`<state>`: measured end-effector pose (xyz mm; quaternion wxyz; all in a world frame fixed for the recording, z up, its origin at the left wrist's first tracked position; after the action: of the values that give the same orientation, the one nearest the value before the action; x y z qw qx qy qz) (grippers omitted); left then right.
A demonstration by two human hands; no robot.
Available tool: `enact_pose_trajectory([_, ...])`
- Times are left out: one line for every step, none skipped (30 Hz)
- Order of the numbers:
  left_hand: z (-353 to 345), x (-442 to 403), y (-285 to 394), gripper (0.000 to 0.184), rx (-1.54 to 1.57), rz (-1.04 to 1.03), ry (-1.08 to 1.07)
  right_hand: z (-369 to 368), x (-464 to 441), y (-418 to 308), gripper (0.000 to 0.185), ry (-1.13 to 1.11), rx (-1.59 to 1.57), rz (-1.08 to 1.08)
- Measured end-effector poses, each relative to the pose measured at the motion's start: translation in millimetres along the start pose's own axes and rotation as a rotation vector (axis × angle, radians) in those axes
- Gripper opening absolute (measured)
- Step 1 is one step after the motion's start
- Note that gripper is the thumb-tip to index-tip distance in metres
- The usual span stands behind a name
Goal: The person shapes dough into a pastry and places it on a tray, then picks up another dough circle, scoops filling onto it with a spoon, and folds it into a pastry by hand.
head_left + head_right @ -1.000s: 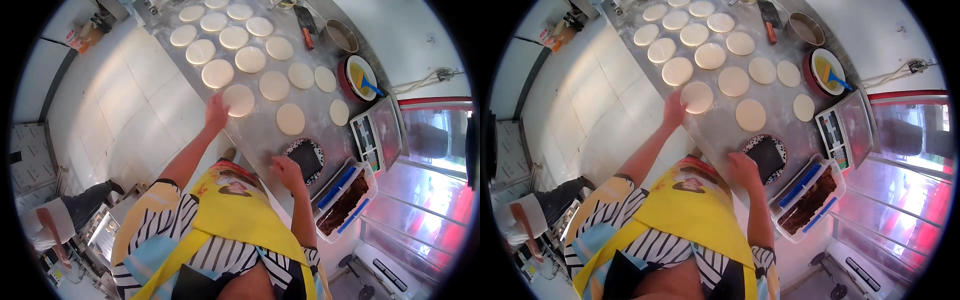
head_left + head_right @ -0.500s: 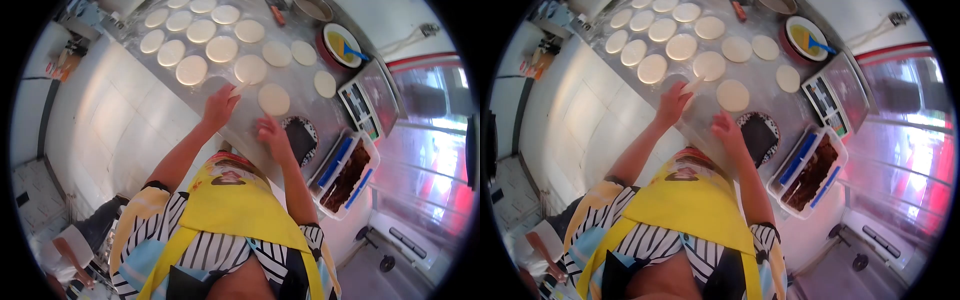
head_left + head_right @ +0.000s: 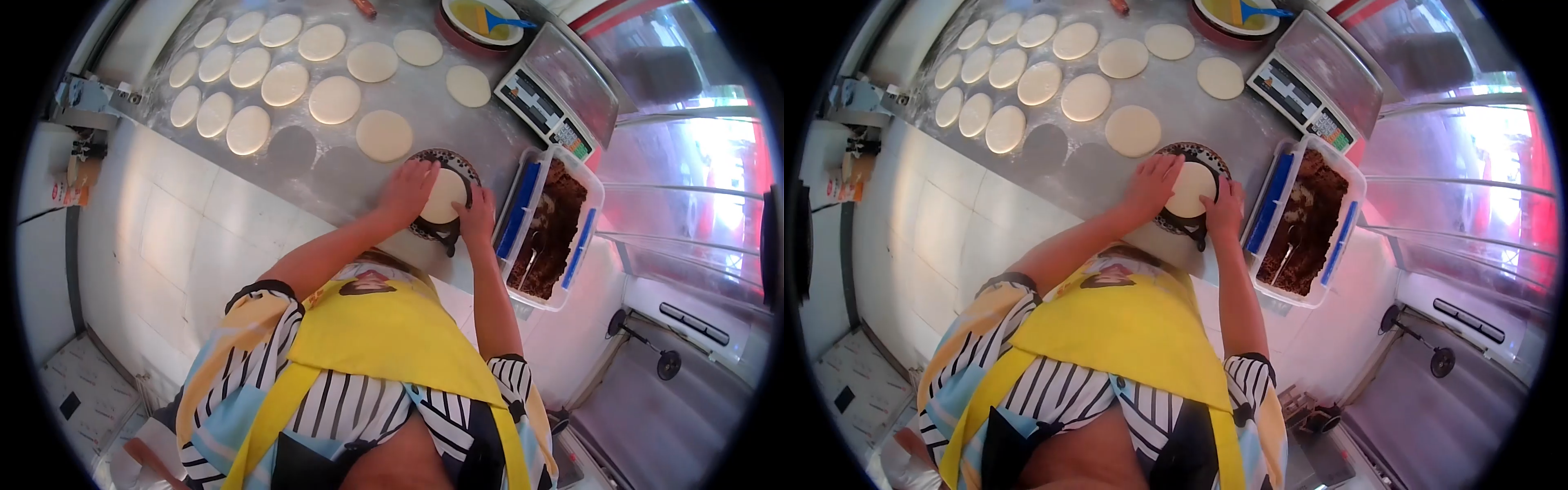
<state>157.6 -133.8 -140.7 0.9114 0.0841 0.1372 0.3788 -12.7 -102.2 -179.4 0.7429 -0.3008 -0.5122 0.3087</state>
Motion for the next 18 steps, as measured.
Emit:
enact_pose_trajectory([-9,5,7,0.064,0.01,-0.086,-0.078,-4,-1,-9,0.036,-0.034,0.034,-0.019])
enact_pose_trajectory([-20,16,14,0.064,0.023,-0.166,-0.154,-8,-2,-18,0.038,-0.07,0.074,-0.039])
enact_pose_trajectory([-25,25,24,0.065,0.042,-0.24,-0.233,-13,-3,-22,0.041,-0.111,0.119,-0.064])
enact_pose_trajectory([-27,27,25,0.064,0.064,-0.214,-0.246,-18,-5,-22,0.043,-0.153,0.166,-0.088])
enact_pose_trajectory([-28,29,23,0.063,0.083,-0.189,-0.257,-33,-18,-9,0.04,-0.291,-0.171,-0.17])
enact_pose_trajectory([-24,28,19,0.062,0.097,-0.164,-0.266,-53,-37,12,0.037,-0.427,-0.511,-0.249])
enact_pose_trajectory([-14,31,16,0.06,0.109,-0.108,-0.24,-66,-46,21,0.035,-0.558,-0.848,-0.335])
enact_pose_trajectory([0,33,11,0.057,0.116,-0.054,-0.211,-68,-50,19,0.034,-0.566,-0.843,-0.354])
enact_pose_trajectory([11,35,1,0.055,0.119,0.0,-0.179,-68,-57,14,0.033,-0.577,-0.839,-0.369])
enact_pose_trajectory([22,47,-6,0.051,0.175,0.044,-0.12,-69,-52,14,0.032,-0.582,-0.836,-0.402])
enact_pose_trajectory([34,59,-18,0.048,0.227,0.082,-0.058,-70,-43,10,0.033,-0.657,-0.872,-0.418])
enact_pose_trajectory([45,64,-33,0.045,0.269,0.116,0.016,-70,-34,-6,0.033,-0.738,-0.904,-0.421])
enact_pose_trajectory([51,72,-43,0.042,0.321,0.154,0.033,-72,-24,-13,0.034,-0.813,-0.934,-0.435])
enact_pose_trajectory([56,79,-50,0.04,0.377,0.194,0.05,-75,-24,-4,0.034,-0.779,-0.871,-0.44])
enact_pose_trajectory([59,84,-52,0.037,0.434,0.229,0.064,-82,-21,5,0.035,-0.742,-0.812,-0.443])
enact_pose_trajectory([65,83,-54,0.036,0.442,0.227,0.091,-84,-23,8,0.035,-0.705,-0.757,-0.43])
enact_pose_trajectory([70,83,-53,0.034,0.453,0.227,0.116,-88,-18,8,0.035,-0.803,-0.718,-0.459])
enact_pose_trajectory([74,82,-53,0.033,0.466,0.221,0.138,-89,-5,1,0.034,-0.895,-0.682,-0.486])
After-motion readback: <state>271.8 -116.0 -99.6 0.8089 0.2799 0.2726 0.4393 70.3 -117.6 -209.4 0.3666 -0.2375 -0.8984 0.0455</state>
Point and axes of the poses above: each hand's wrist, its own x-axis away from the middle knuckle, its own z-axis out of the back of the hand, y = z × x, the point moved 8 cm from there along -x, towards the middle knuckle, and after that the axes turned 12 degrees about -z, right-handed, at the moved point
